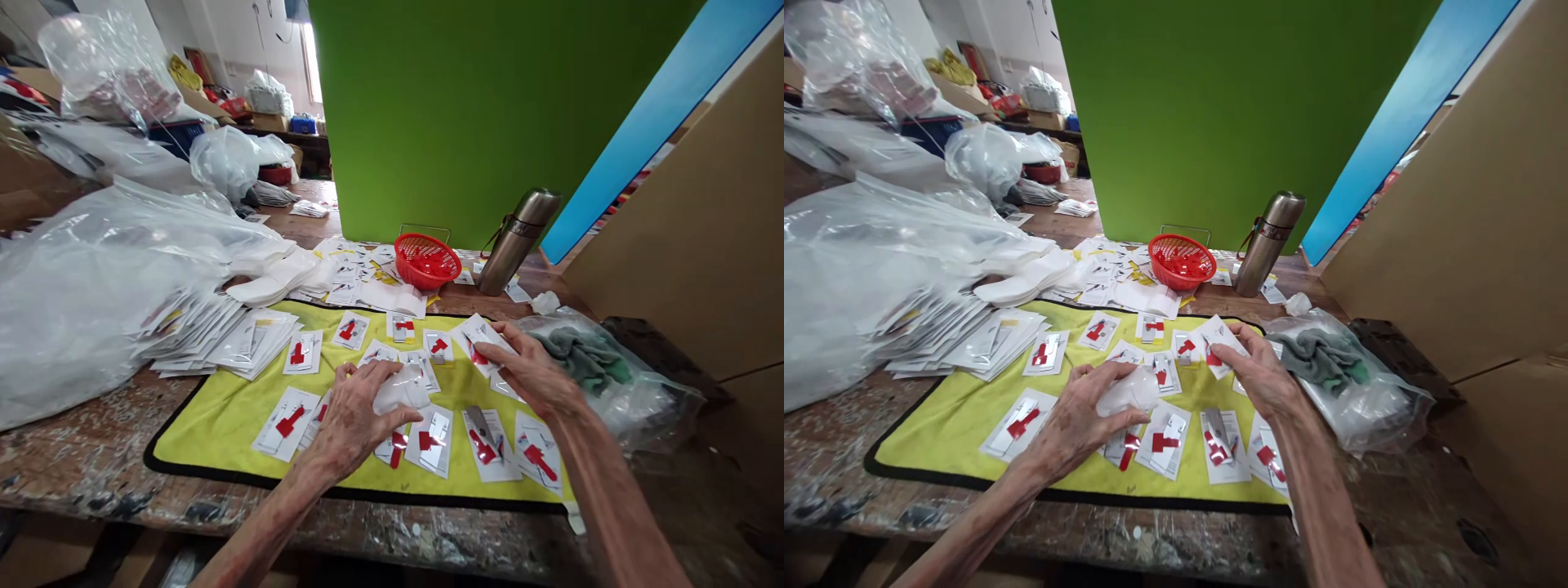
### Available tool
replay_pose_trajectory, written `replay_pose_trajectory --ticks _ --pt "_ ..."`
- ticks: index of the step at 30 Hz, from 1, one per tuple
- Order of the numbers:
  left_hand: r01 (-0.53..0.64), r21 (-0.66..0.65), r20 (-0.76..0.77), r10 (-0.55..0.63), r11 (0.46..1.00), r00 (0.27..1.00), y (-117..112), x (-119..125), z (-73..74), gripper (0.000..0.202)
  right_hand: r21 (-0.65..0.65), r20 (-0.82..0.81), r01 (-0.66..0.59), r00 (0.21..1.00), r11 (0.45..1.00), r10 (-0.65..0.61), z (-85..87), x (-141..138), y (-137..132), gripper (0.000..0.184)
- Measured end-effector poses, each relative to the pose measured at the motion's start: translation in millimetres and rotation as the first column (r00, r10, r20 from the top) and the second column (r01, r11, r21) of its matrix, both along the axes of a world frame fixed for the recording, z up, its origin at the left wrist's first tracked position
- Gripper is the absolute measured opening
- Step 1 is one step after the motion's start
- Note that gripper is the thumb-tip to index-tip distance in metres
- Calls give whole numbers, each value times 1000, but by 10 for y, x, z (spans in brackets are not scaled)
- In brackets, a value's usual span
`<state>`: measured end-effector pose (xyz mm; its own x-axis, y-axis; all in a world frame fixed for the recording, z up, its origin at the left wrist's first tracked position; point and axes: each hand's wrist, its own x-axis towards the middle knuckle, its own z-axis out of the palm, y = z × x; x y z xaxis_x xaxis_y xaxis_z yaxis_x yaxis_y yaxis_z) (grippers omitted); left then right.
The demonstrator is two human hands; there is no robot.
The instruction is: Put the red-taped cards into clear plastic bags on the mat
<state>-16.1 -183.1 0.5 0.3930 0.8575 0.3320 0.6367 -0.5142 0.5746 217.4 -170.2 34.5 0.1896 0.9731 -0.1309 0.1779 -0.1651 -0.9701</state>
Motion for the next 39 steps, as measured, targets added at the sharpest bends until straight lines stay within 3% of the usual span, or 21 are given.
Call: replay_pose_trajectory --ticks 2,6,10,13,16,18,20,23,26,29,36,39 --pt "-4 -21 1 4 1000 1000 11 25 8 45 -20 -73 -171 983 985 169 120 -36 -162 39" --pt "19 16 1 -19 1000 1000 21 46 -10 49 -78 24 -402 914 912 404 181 -98 -310 33" --pt "94 64 -31 -92 994 995 13 33 -24 56 -155 134 -480 856 864 499 188 -74 -268 33" --pt "122 67 -40 -120 990 992 4 28 -25 63 -218 237 -557 766 801 597 265 -28 -205 26" --pt "143 58 -30 -141 988 989 -5 47 -21 68 -243 241 -659 670 712 703 317 -16 -152 18" --pt "154 48 -17 -153 987 988 -13 74 -15 69 -256 206 -682 654 685 728 299 -48 -131 19" --pt "172 43 -11 -172 984 985 -19 104 -11 66 -249 203 -673 666 696 717 247 -113 -126 22" --pt "188 41 -20 -188 981 982 -15 126 -18 59 -232 218 -599 736 767 641 171 -221 -146 29" --pt "147 49 14 -148 988 989 1 101 -45 60 -228 -1 -555 822 800 570 153 -255 -184 38" --pt "110 60 60 -114 992 992 5 74 -70 60 -194 -213 -515 853 835 477 157 -226 -226 37" --pt "152 51 84 -156 987 984 -26 150 -66 64 -106 -102 -431 901 896 421 18 -359 -312 42" --pt "153 41 71 -156 987 985 -40 170 -39 65 -136 -141 -403 912 905 385 10 -413 -305 40"
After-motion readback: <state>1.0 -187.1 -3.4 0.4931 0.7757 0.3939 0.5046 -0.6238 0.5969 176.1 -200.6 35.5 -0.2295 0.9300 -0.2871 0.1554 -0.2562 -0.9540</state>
